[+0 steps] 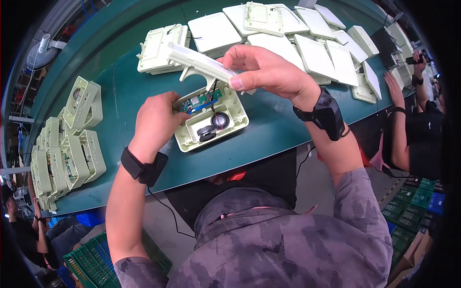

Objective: The person assembles electronic devices by picking up a base and a cover, tucking a wire inside, and pressing the cover onto the base. This process is repeated for several units, which are then placed on the assembly line.

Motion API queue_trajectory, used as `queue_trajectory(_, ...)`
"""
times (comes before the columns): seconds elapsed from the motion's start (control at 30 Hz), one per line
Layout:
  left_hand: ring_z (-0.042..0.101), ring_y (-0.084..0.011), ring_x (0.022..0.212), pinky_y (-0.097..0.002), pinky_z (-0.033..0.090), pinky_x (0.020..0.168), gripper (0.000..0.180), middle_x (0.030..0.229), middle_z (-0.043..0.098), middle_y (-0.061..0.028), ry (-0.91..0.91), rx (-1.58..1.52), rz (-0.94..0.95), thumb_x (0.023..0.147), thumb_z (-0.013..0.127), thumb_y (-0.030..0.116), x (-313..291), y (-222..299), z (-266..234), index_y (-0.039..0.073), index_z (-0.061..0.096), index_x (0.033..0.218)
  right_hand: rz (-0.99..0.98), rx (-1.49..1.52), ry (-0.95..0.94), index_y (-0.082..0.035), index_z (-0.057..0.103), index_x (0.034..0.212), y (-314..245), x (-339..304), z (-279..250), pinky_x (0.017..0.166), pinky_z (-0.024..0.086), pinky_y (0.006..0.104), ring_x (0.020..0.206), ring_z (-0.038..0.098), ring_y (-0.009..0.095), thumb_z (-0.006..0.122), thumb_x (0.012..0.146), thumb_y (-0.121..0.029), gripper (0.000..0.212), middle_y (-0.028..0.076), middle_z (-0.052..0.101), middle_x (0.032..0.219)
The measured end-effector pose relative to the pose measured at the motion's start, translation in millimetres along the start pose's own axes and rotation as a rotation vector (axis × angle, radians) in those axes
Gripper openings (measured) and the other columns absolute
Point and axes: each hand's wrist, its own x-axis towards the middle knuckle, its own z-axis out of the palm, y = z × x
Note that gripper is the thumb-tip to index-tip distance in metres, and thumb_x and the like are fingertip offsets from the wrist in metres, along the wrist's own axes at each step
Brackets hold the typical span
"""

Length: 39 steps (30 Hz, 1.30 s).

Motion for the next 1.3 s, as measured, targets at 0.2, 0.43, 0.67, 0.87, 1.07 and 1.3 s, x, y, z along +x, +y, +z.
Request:
queue_trajectory(0.2, 0.071, -0.0353, 0.085, -0.0389, 0.056, 0.078, 0.035, 0.092, 0.073, -0.0219, 0.063, 0.208, 0.003, 0.072, 0.082, 0.006, 11, -4, -8, -0.003, 0.071, 0.104, -0.040, 0.087, 0.015, -0.006, 0.058, 0.113, 11, 5, 4, 0.074, 0.041, 0.0223, 0.095, 0.056, 0.009, 0.078, 0.085, -0.027, 0.040, 0.005, 0.064, 0.112)
queue_trajectory(0.43, 0.071, -0.0287, 0.089, -0.0390, 0.056, 0.079, 0.047, 0.102, 0.073, -0.0195, -0.110, 0.004, 0.113, 0.072, 0.081, 0.006, 29, -27, -21, -0.003, 0.068, 0.116, -0.041, 0.089, 0.040, -0.006, 0.060, 0.111, 9, 15, 6, 0.074, 0.042, 0.0227, 0.092, 0.056, 0.009, 0.078, 0.086, -0.025, 0.036, 0.002, 0.065, 0.105)
queue_trajectory(0.67, 0.070, -0.0223, 0.088, -0.0380, 0.055, 0.076, 0.059, 0.104, 0.071, -0.0177, -0.079, -0.189, 0.092, 0.079, 0.077, 0.009, 11, -30, -42, -0.003, 0.058, 0.133, -0.032, 0.103, 0.028, -0.006, 0.061, 0.111, 8, 16, 7, 0.074, 0.041, 0.0231, 0.089, 0.055, 0.009, 0.078, 0.086, -0.025, 0.035, 0.001, 0.065, 0.102)
queue_trajectory(0.87, 0.067, -0.0223, 0.071, -0.0347, 0.055, 0.072, 0.059, 0.084, 0.071, -0.0142, 0.061, -0.279, 0.038, 0.088, 0.070, 0.012, -31, 45, -5, -0.004, 0.050, 0.142, -0.033, 0.039, 0.029, -0.006, 0.061, 0.111, 2, 17, 2, 0.073, 0.042, 0.0234, 0.090, 0.055, 0.009, 0.078, 0.086, -0.024, 0.035, 0.002, 0.064, 0.104)
queue_trajectory(1.07, 0.065, -0.0206, 0.062, -0.0322, 0.052, 0.062, 0.051, 0.068, 0.067, -0.0097, 0.273, -0.362, -0.026, 0.089, 0.072, 0.015, -43, 48, 15, -0.003, 0.057, 0.134, -0.077, -0.003, 0.095, -0.001, 0.061, 0.106, -2, 20, 10, 0.076, 0.046, 0.0251, 0.087, 0.060, 0.012, 0.086, 0.080, -0.030, 0.046, 0.007, 0.067, 0.094)
queue_trajectory(1.3, 0.069, -0.0227, 0.064, -0.0337, 0.052, 0.064, 0.031, 0.074, 0.071, -0.0115, -0.009, -0.072, -0.116, 0.084, 0.078, 0.023, -37, 23, 0, 0.001, 0.074, 0.106, -0.077, -0.040, 0.115, -0.003, 0.059, 0.110, 8, 20, 7, 0.073, 0.044, 0.0244, 0.091, 0.057, 0.011, 0.082, 0.083, -0.027, 0.042, 0.005, 0.064, 0.103)
